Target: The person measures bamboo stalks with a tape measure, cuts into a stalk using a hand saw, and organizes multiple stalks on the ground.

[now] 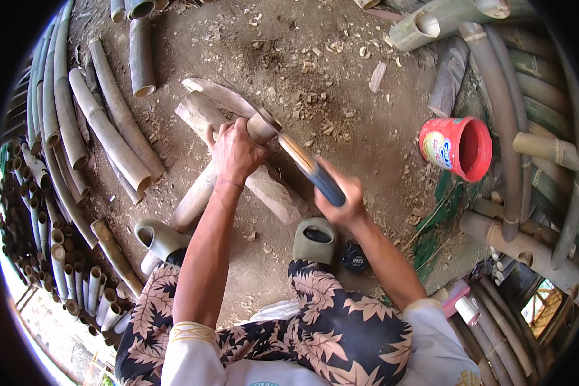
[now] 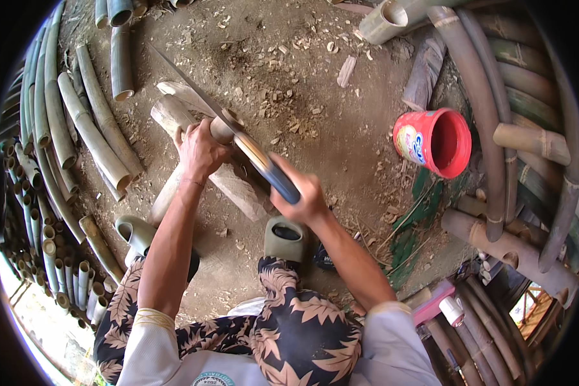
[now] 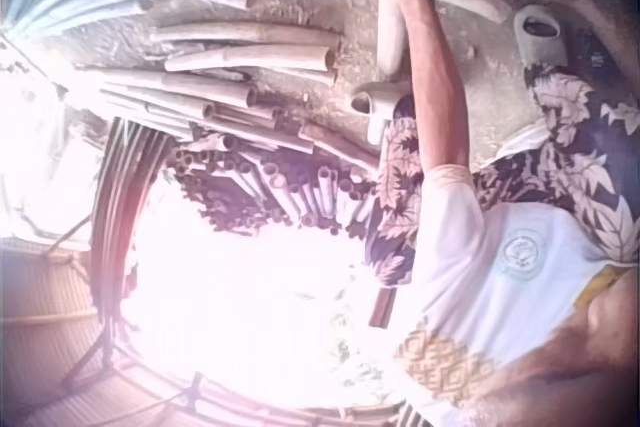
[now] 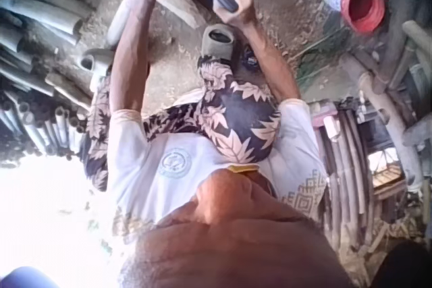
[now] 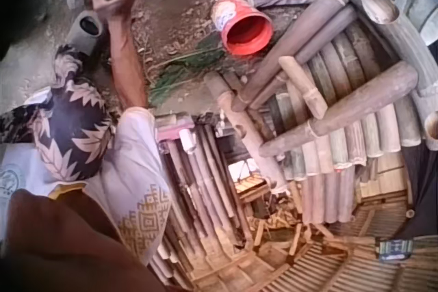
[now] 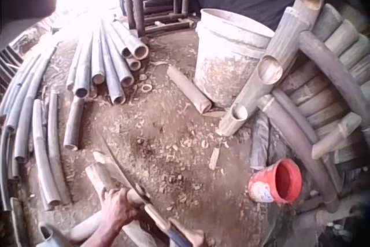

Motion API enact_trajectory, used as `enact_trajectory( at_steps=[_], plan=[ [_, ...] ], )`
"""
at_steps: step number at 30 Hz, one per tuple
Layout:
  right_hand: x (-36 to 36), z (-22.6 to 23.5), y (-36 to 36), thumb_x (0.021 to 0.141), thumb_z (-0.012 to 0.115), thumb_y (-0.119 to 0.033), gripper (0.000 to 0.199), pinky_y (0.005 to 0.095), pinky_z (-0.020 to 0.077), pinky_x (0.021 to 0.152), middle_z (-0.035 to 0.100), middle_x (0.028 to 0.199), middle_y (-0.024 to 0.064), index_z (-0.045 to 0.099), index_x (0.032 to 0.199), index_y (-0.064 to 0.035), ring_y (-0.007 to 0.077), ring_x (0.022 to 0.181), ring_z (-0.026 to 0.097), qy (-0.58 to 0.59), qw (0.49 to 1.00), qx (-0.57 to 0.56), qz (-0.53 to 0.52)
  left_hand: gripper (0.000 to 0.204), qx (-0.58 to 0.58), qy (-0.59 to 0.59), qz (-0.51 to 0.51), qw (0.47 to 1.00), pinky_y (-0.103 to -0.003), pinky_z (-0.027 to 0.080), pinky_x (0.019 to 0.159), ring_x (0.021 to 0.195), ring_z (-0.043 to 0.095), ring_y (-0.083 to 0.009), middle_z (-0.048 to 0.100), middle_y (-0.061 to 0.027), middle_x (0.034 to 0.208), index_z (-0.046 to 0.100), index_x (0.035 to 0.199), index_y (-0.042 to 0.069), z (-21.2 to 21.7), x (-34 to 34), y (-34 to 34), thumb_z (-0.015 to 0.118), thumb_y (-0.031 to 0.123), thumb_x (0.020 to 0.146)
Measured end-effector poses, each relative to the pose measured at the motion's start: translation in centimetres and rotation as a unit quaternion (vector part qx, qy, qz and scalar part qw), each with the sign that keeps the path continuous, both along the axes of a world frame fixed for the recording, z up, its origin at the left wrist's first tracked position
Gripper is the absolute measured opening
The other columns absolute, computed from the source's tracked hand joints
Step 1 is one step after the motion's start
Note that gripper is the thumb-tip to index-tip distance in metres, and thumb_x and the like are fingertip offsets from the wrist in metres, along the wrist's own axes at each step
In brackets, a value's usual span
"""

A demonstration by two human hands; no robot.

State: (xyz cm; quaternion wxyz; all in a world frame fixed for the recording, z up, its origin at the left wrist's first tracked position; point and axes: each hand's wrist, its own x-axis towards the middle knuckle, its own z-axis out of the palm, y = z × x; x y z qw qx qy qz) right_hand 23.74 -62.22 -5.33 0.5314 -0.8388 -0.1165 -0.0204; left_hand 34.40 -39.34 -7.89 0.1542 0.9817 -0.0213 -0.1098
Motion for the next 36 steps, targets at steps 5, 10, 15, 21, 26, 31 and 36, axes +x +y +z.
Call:
enact_trajectory(
  at_steps=[5, 10, 15, 21, 26, 31, 36],
  plan=[
    [-6.4, 2.9, -5.4, 0.074, 0.068, -0.006, 0.054, 0.0329, 0.0531, 0.056, 0.071, 0.085, 0.0172, 0.059, 0.124, 0.0124, 0.0245, 0.061, 0.068, -0.028, 0.994, -0.107, -0.011, 0.044, 0.005, 0.015, 0.025, 1.0, -0.053, 0.019, 0.116, 0.11, 0.061, -0.0291, 0.069, -0.0127, 0.096, 0.063, 0.099, 0.007, 0.7, 0.5, 0.4, 0.075, 0.029, 0.062],
    [-11.6, 5.9, -8.9, 0.074, 0.063, -0.005, 0.052, 0.0332, 0.0576, 0.069, 0.072, 0.091, 0.0213, 0.06, 0.122, 0.0129, 0.0272, 0.074, 0.074, 0.099, 0.993, -0.066, 0.008, 0.059, 0.022, 0.056, 0.044, 0.997, -0.052, 0.02, 0.115, 0.115, 0.059, -0.0305, 0.07, -0.0125, 0.102, 0.064, 0.11, 0.009, 0.2, -0.1, 1.3, 0.081, 0.037, 0.06],
    [2.3, -1.6, -0.2, 0.079, 0.067, -0.004, 0.05, 0.0314, 0.0554, 0.063, 0.071, 0.085, 0.0151, 0.06, 0.126, 0.0092, 0.0216, 0.068, 0.07, 0.047, 0.999, 0.024, -0.005, 0.063, 0.004, 0.033, 0.012, 0.999, -0.052, 0.021, 0.114, 0.116, 0.059, -0.0292, 0.068, -0.0134, 0.107, 0.064, 0.112, 0.01, 0.7, 0.6, -0.1, 0.083, 0.041, 0.06],
    [-5.5, 4.9, -5.8, 0.077, 0.066, -0.006, 0.052, 0.0348, 0.0573, 0.066, 0.071, 0.09, 0.0208, 0.057, 0.124, 0.015, 0.0243, 0.071, 0.072, 0.014, 0.998, 0.001, -0.063, 0.069, 0.028, -0.157, 0.008, 0.987, -0.049, 0.027, 0.11, 0.114, 0.056, -0.0283, 0.062, -0.0106, 0.11, 0.06, 0.119, 0.008, -0.3, -0.9, 0.6, 0.084, 0.039, 0.062],
    [-7.5, 4.4, -9.2, 0.077, 0.069, -0.006, 0.054, 0.0396, 0.0525, 0.057, 0.067, 0.079, 0.0171, 0.056, 0.126, 0.0124, 0.0294, 0.059, 0.065, -0.156, 0.973, -0.16, -0.05, 0.072, -0.045, -0.035, -0.028, 0.998, -0.048, 0.027, 0.112, 0.116, 0.057, -0.028, 0.061, -0.0126, 0.117, 0.061, 0.123, 0.006, 0.0, 0.1, 1.9, 0.082, 0.044, 0.065],
    [-8.2, -0.3, -11.3, 0.078, 0.078, -0.026, 0.061, 0.0388, 0.0464, 0.074, 0.057, 0.085, 0.0072, 0.06, 0.131, -0.0025, 0.025, 0.077, 0.056, -0.164, 0.923, -0.343, 0.066, 0.103, -0.097, 0.084, -0.013, 0.992, -0.054, 0.014, 0.12, 0.144, 0.032, -0.0362, 0.036, -0.0225, 0.153, 0.037, 0.149, 0.004, 1.5, 1.1, 3.5, 0.069, 0.066, 0.074],
    [-0.9, -1.0, -9.1, 0.089, 0.07, -0.031, 0.038, 0.0441, 0.0511, 0.078, 0.06, 0.094, 0.0123, 0.067, 0.12, -0.0083, 0.03, 0.085, 0.061, -0.097, 0.959, -0.266, -0.025, 0.094, -0.021, -0.061, 0.008, 0.998, -0.053, 0.028, 0.115, 0.136, 0.033, -0.041, 0.035, -0.0239, 0.146, 0.036, 0.146, 0.005, 0.7, -4.2, 5.0, 0.08, 0.045, 0.074]
  ],
)
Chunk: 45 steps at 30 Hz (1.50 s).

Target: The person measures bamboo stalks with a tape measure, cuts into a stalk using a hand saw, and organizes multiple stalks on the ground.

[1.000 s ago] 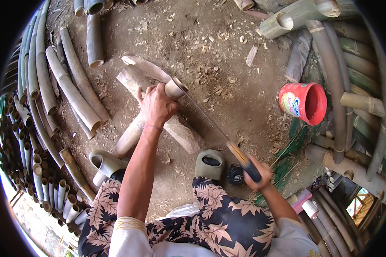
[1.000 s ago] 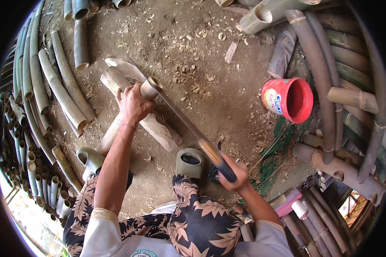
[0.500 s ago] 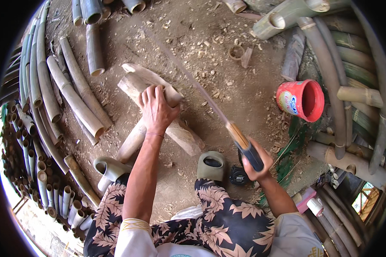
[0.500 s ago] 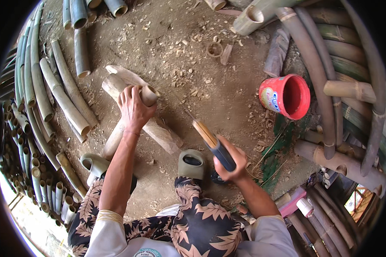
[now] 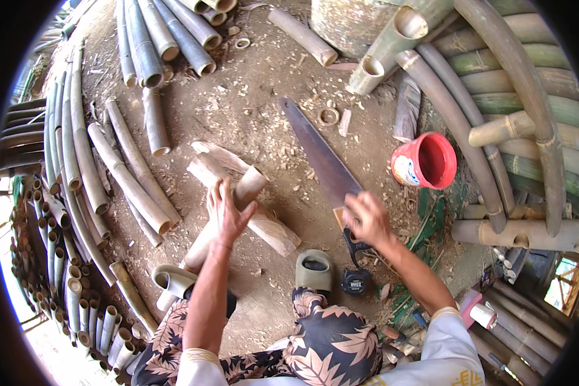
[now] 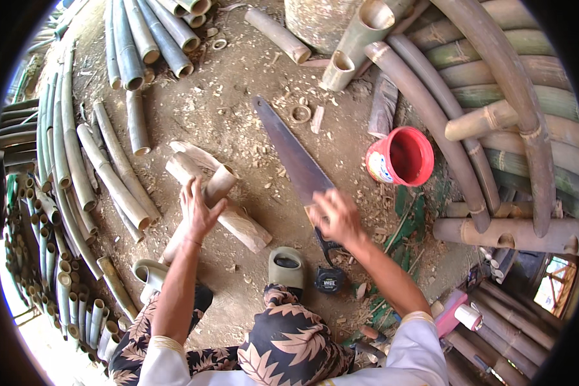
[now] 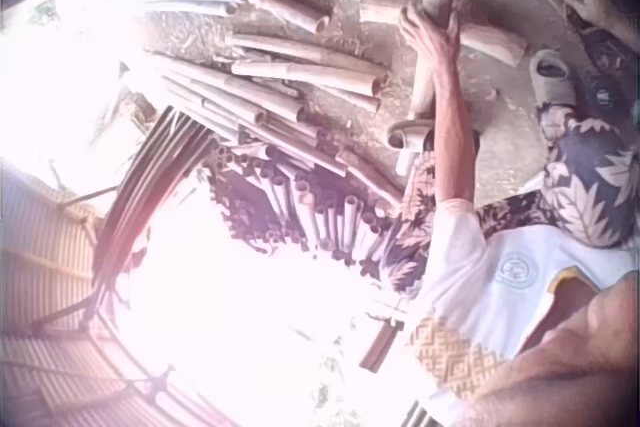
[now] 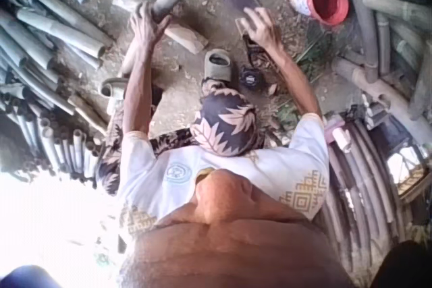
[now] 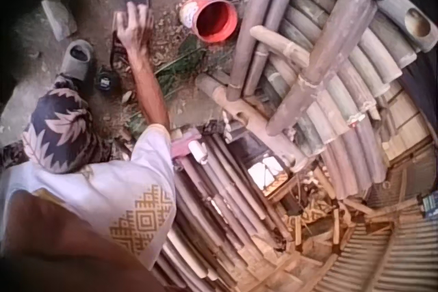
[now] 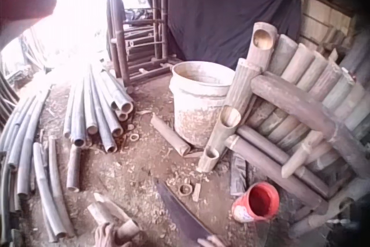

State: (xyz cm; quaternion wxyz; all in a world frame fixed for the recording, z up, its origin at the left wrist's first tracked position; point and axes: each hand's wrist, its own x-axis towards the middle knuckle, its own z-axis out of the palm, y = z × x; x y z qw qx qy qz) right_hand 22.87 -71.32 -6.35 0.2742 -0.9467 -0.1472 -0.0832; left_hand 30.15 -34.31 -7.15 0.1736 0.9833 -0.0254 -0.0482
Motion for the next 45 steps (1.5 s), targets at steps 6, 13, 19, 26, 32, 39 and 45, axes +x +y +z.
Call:
enact_trajectory(
  at_steps=[6, 13, 19, 26, 32, 39, 45],
  plan=[
    [18.4, -5.5, 1.1, 0.093, 0.056, -0.006, 0.046, 0.0422, 0.0558, 0.073, 0.066, 0.106, 0.0139, 0.052, 0.138, -0.0137, 0.0261, 0.087, 0.064, 0.134, 0.976, -0.11, -0.131, 0.078, 0.012, -0.039, 0.114, 0.993, -0.051, 0.038, 0.103, 0.121, 0.045, -0.0401, 0.048, -0.0202, 0.126, 0.049, 0.13, 0.004, -0.9, -5.1, 1.3, 0.083, 0.043, 0.072],
    [24.4, -1.3, 1.7, 0.099, 0.055, -0.017, 0.018, 0.0401, 0.0583, 0.065, 0.068, 0.101, 0.0183, 0.064, 0.106, -0.0032, 0.0275, 0.081, 0.068, 0.041, 0.99, -0.096, -0.091, 0.072, -0.11, 0.075, 0.058, 0.989, -0.049, 0.047, 0.09, 0.105, 0.06, -0.041, 0.063, -0.0211, 0.111, 0.06, 0.122, 0.003, -0.4, -3.6, 5.3, 0.066, 0.062, 0.083],
    [36.1, 23.4, -1.5, 0.1, 0.054, -0.034, 0.031, 0.0456, 0.0531, 0.068, 0.07, 0.088, 0.0183, 0.061, 0.106, -0.0043, 0.0362, 0.082, 0.069, -0.341, 0.93, -0.042, -0.133, 0.067, -0.091, 0.118, 0.042, 0.988, -0.052, 0.05, 0.081, 0.095, 0.065, -0.0429, 0.068, -0.0229, 0.099, 0.063, 0.108, 0.003, 0.3, -2.2, 5.2, 0.052, 0.067, 0.09],
    [28.0, 18.5, 6.2, 0.093, 0.068, -0.021, 0.03, 0.0364, 0.0529, 0.08, 0.072, 0.104, 0.012, 0.067, 0.117, -0.0016, 0.0183, 0.089, 0.067, -0.023, 0.992, 0.108, -0.065, 0.066, -0.076, 0.099, 0.056, 0.991, -0.049, 0.052, 0.081, 0.095, 0.067, -0.0375, 0.069, -0.0197, 0.098, 0.065, 0.109, 0.006, 0.0, -2.6, 5.8, 0.053, 0.068, 0.088],
    [14.4, 0.5, 13.5, 0.091, 0.073, -0.022, 0.039, 0.0257, 0.0562, 0.068, 0.07, 0.093, 0.0082, 0.065, 0.123, 0.0001, 0.0108, 0.079, 0.065, 0.473, 0.83, 0.29, -0.058, 0.07, -0.095, 0.104, 0.063, 0.988, -0.047, 0.052, 0.083, 0.097, 0.067, -0.0362, 0.07, -0.0181, 0.1, 0.066, 0.111, 0.006, -0.1, -2.4, 5.4, 0.053, 0.071, 0.086],
    [11.3, -1.8, 17.0, 0.086, 0.076, -0.013, 0.014, 0.0299, 0.0502, 0.06, 0.067, 0.084, 0.0033, 0.071, 0.089, -0.0008, 0.0134, 0.072, 0.062, 0.16, 0.95, 0.252, -0.09, 0.055, -0.173, 0.064, 0.104, 0.977, -0.044, 0.049, 0.091, 0.104, 0.063, -0.035, 0.067, -0.0185, 0.107, 0.067, 0.11, 0.003, -0.1, -2.9, 5.9, 0.061, 0.054, 0.091],
    [2.7, -0.6, 24.9, 0.082, 0.062, -0.01, 0.023, 0.0384, 0.0479, 0.06, 0.053, 0.069, 0.0048, 0.051, 0.061, -0.0118, 0.0172, 0.064, 0.054, -0.155, 0.964, -0.044, 0.213, 0.052, -0.287, -0.024, 0.3, 0.91, -0.034, 0.046, 0.089, 0.097, 0.059, -0.0218, 0.065, -0.0122, 0.099, 0.065, 0.11, -0.003, 0.8, -5.8, 10.1, 0.053, 0.046, 0.101]
  ],
)
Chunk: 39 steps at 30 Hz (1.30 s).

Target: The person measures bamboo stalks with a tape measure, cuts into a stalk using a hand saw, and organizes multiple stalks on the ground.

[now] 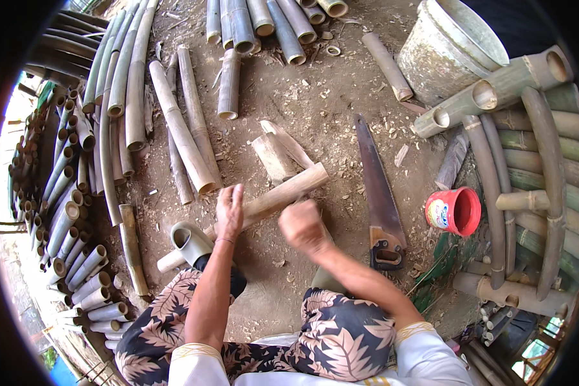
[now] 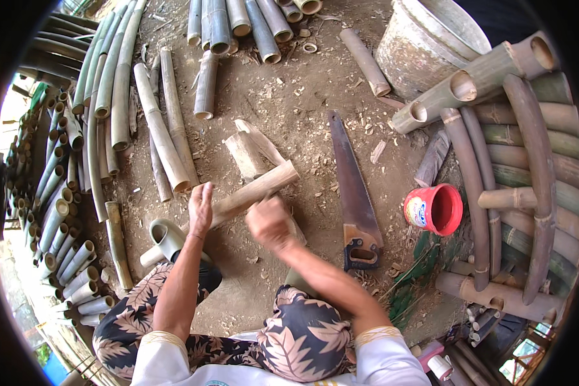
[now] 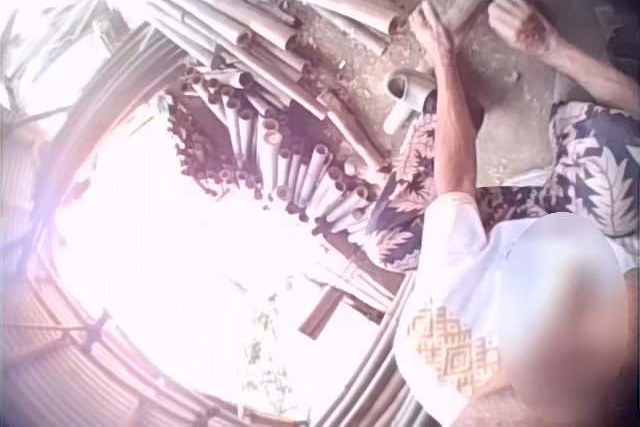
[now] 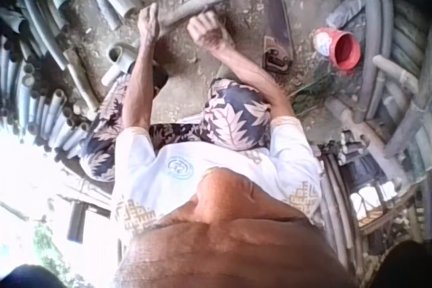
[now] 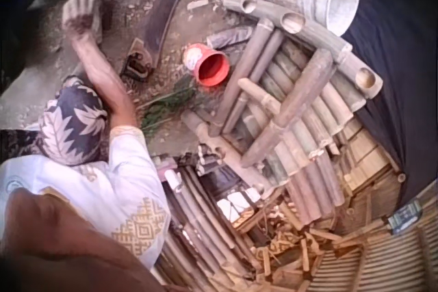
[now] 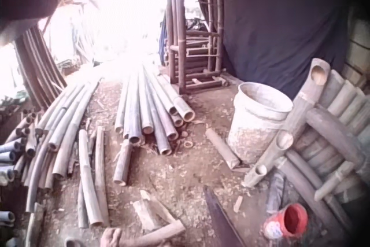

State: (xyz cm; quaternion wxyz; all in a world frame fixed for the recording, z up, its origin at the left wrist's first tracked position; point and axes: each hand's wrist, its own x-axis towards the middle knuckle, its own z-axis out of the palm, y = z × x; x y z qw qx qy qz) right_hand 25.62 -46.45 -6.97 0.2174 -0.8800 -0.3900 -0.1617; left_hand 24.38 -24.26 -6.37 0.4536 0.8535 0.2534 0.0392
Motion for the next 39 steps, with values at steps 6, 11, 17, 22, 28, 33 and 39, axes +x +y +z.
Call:
enact_trajectory(
  at_steps=[6, 11, 17, 22, 28, 33, 39],
  plan=[
    [-8.8, -0.5, 2.5, 0.081, 0.073, -0.019, 0.016, 0.0354, 0.0517, 0.064, 0.064, 0.077, 0.009, 0.068, 0.082, -0.0035, 0.0226, 0.07, 0.064, 0.558, 0.756, 0.169, 0.297, 0.059, 0.079, 0.085, 0.025, 0.993, -0.04, 0.049, 0.085, 0.091, 0.065, -0.0323, 0.068, -0.022, 0.095, 0.066, 0.103, -0.006, 4.7, -2.0, 4.9, 0.054, 0.052, 0.097],
    [-10.0, 1.4, -1.4, 0.085, 0.074, -0.019, 0.02, 0.0346, 0.0515, 0.071, 0.07, 0.081, 0.0093, 0.07, 0.09, -0.0008, 0.0176, 0.077, 0.066, 0.615, 0.711, 0.129, 0.314, 0.045, 0.126, 0.136, -0.05, 0.981, -0.042, 0.052, 0.089, 0.1, 0.068, -0.0374, 0.07, -0.0252, 0.102, 0.07, 0.108, 0.001, 7.7, -4.4, 5.6, 0.059, 0.041, 0.092],
    [-11.2, 0.6, -5.4, 0.09, 0.072, -0.019, 0.018, 0.0342, 0.0523, 0.075, 0.07, 0.092, 0.0099, 0.072, 0.095, -0.0022, 0.0188, 0.081, 0.066, 0.632, 0.727, 0.096, 0.25, 0.049, 0.098, 0.216, -0.146, 0.96, -0.046, 0.046, 0.101, 0.117, 0.059, -0.0418, 0.064, -0.0265, 0.12, 0.065, 0.121, 0.004, 4.1, -3.2, 6.3, 0.055, 0.042, 0.092],
    [1.3, 16.2, -16.6, 0.088, 0.07, -0.003, 0.008, 0.0333, 0.0526, 0.076, 0.066, 0.09, 0.0082, 0.066, 0.095, -0.003, 0.0183, 0.082, 0.065, 0.22, 0.927, 0.298, -0.054, 0.075, 0.218, 0.363, -0.235, 0.875, -0.046, 0.039, 0.113, 0.137, 0.046, -0.0328, 0.046, -0.0188, 0.149, 0.044, 0.144, 0.006, 0.2, -5.1, 6.7, 0.071, 0.032, 0.079],
    [20.6, 36.1, -23.3, 0.097, 0.064, -0.018, 0.018, 0.0369, 0.0533, 0.075, 0.071, 0.094, 0.0141, 0.068, 0.102, -0.0023, 0.0284, 0.083, 0.069, -0.297, 0.87, 0.198, -0.339, 0.062, 0.313, 0.279, -0.25, 0.873, -0.05, 0.045, 0.102, 0.121, 0.055, -0.0374, 0.057, -0.0166, 0.127, 0.046, 0.137, 0.011, -2.1, -9.0, 8.2, 0.071, 0.019, 0.08],
    [32.3, 34.6, -30.4, 0.09, 0.068, -0.019, 0.076, 0.0433, 0.0462, 0.102, 0.053, 0.134, 0.0338, 0.028, 0.149, 0.0072, 0.0429, 0.123, 0.055, -0.105, 0.904, -0.013, -0.413, 0.061, 0.261, 0.184, -0.373, 0.871, -0.049, 0.054, 0.089, 0.112, 0.059, -0.0374, 0.058, -0.0146, 0.116, 0.05, 0.129, 0.014, 3.8, -3.9, 7.4, 0.071, 0.02, 0.072],
    [8.9, 20.3, -6.5, 0.061, 0.086, -0.059, 0.119, 0.0465, 0.0343, 0.116, 0.04, 0.15, 0.0231, 0.032, 0.152, -0.0056, 0.0366, 0.136, 0.045, 0.18, 0.932, -0.283, 0.138, 0.067, 0.385, 0.113, -0.506, 0.763, -0.05, 0.052, 0.094, 0.11, 0.058, -0.0283, 0.057, -0.0068, 0.113, 0.052, 0.131, 0.018, 14.7, 1.0, 13.2, 0.078, 0.023, 0.069]
  ],
)
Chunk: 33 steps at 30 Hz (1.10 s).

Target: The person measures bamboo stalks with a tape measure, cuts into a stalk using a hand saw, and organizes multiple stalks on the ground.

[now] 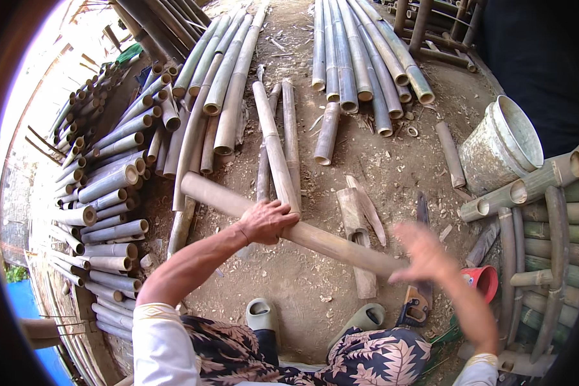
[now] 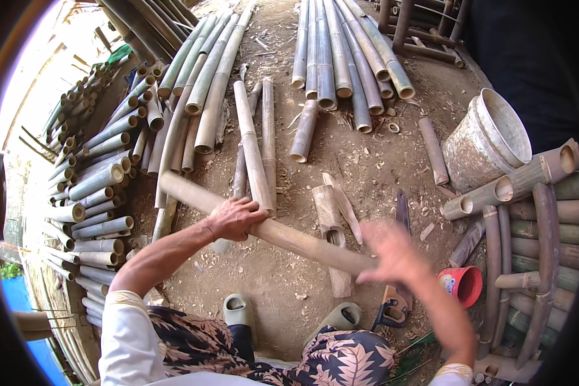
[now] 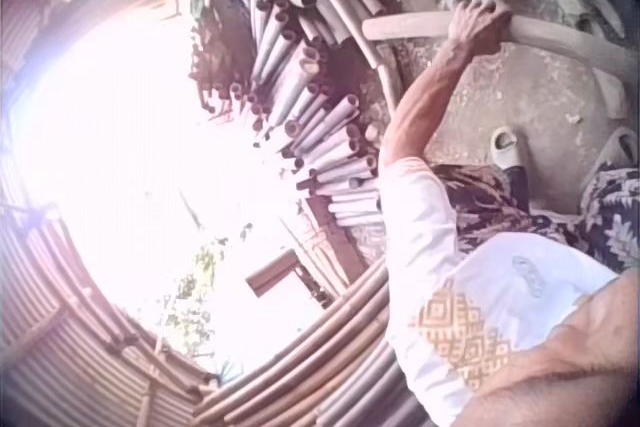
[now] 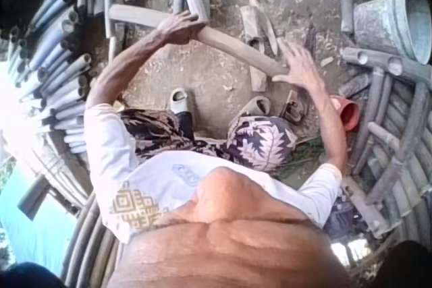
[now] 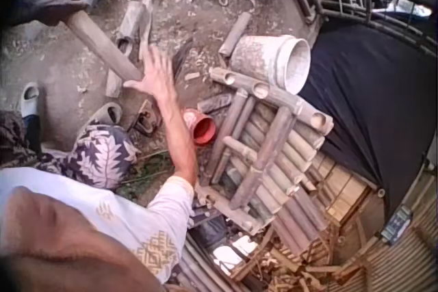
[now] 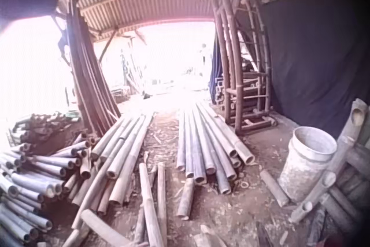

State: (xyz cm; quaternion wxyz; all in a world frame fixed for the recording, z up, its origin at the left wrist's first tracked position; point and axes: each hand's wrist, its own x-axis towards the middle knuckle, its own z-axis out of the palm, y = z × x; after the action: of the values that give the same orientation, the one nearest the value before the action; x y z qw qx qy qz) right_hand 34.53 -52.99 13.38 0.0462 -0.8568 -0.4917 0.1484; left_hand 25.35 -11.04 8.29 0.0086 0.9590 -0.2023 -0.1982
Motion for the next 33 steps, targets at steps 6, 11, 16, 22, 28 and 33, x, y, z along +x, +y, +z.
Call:
enact_trajectory(
  at_steps=[6, 11, 16, 22, 28, 33],
  plan=[
    [-11.4, -14.2, 5.3, 0.075, 0.082, -0.045, 0.096, 0.0474, 0.0526, 0.097, 0.06, 0.125, 0.0292, 0.034, 0.146, -0.0015, 0.0379, 0.112, 0.064, 0.29, 0.902, 0.238, -0.212, 0.082, -0.022, -0.388, 0.17, 0.906, -0.057, 0.023, 0.12, 0.139, 0.035, -0.0386, 0.039, -0.0231, 0.143, 0.035, 0.147, 0.01, -1.4, 1.8, 2.7, 0.077, 0.024, 0.077],
    [-3.7, -12.8, 16.5, 0.078, 0.08, -0.038, 0.1, 0.0469, 0.0527, 0.098, 0.057, 0.128, 0.0303, 0.024, 0.149, 0.0064, 0.0386, 0.107, 0.065, 0.39, 0.833, 0.163, -0.356, 0.073, -0.303, 0.025, 0.598, 0.741, -0.041, 0.055, 0.081, 0.1, 0.061, -0.0279, 0.06, -0.0252, 0.114, 0.047, 0.13, -0.009, -8.6, -0.2, 2.9, 0.064, 0.05, 0.091],
    [4.5, -17.7, 23.0, 0.086, 0.072, -0.038, 0.091, 0.0472, 0.0419, 0.11, 0.041, 0.14, 0.0334, 0.025, 0.149, 0.0081, 0.0411, 0.123, 0.051, 0.177, 0.892, 0.269, -0.316, 0.086, -0.333, -0.072, 0.59, 0.732, -0.043, 0.057, 0.083, 0.096, 0.069, -0.0329, 0.066, -0.0275, 0.103, 0.048, 0.124, -0.014, -13.5, 3.3, -0.7, 0.071, 0.057, 0.082],
    [1.4, -19.4, 23.0, 0.09, 0.066, -0.032, 0.07, 0.0478, 0.0372, 0.112, 0.04, 0.144, 0.0266, 0.043, 0.141, 0.0082, 0.0381, 0.132, 0.043, 0.124, 0.938, 0.225, -0.231, 0.071, -0.317, -0.021, 0.661, 0.68, -0.045, 0.056, 0.086, 0.099, 0.066, -0.038, 0.061, -0.0284, 0.112, 0.045, 0.125, -0.01, -11.3, 2.5, 4.2, 0.07, 0.038, 0.079],
    [-5.6, -18.9, 12.6, 0.084, 0.073, -0.03, 0.075, 0.0523, 0.0342, 0.111, 0.034, 0.146, 0.0197, 0.039, 0.144, 0.0002, 0.0359, 0.133, 0.037, 0.038, 0.926, 0.128, -0.353, 0.069, 0.069, -0.184, 0.602, 0.774, -0.047, 0.044, 0.102, 0.123, 0.049, -0.0378, 0.049, -0.0266, 0.129, 0.042, 0.131, -0.006, -14.1, -0.7, 9.1, 0.072, 0.026, 0.077],
    [-11.9, -20.1, 6.0, 0.076, 0.081, -0.033, 0.098, 0.052, 0.0326, 0.109, 0.036, 0.143, 0.0239, 0.027, 0.15, 0.0003, 0.0416, 0.13, 0.038, 0.006, 0.889, 0.068, -0.453, 0.059, -0.191, -0.135, 0.495, 0.837, -0.047, 0.041, 0.104, 0.119, 0.049, -0.0398, 0.053, -0.0264, 0.122, 0.045, 0.124, -0.007, -13.9, 6.3, 3.0, 0.067, 0.034, 0.088]
  ],
)
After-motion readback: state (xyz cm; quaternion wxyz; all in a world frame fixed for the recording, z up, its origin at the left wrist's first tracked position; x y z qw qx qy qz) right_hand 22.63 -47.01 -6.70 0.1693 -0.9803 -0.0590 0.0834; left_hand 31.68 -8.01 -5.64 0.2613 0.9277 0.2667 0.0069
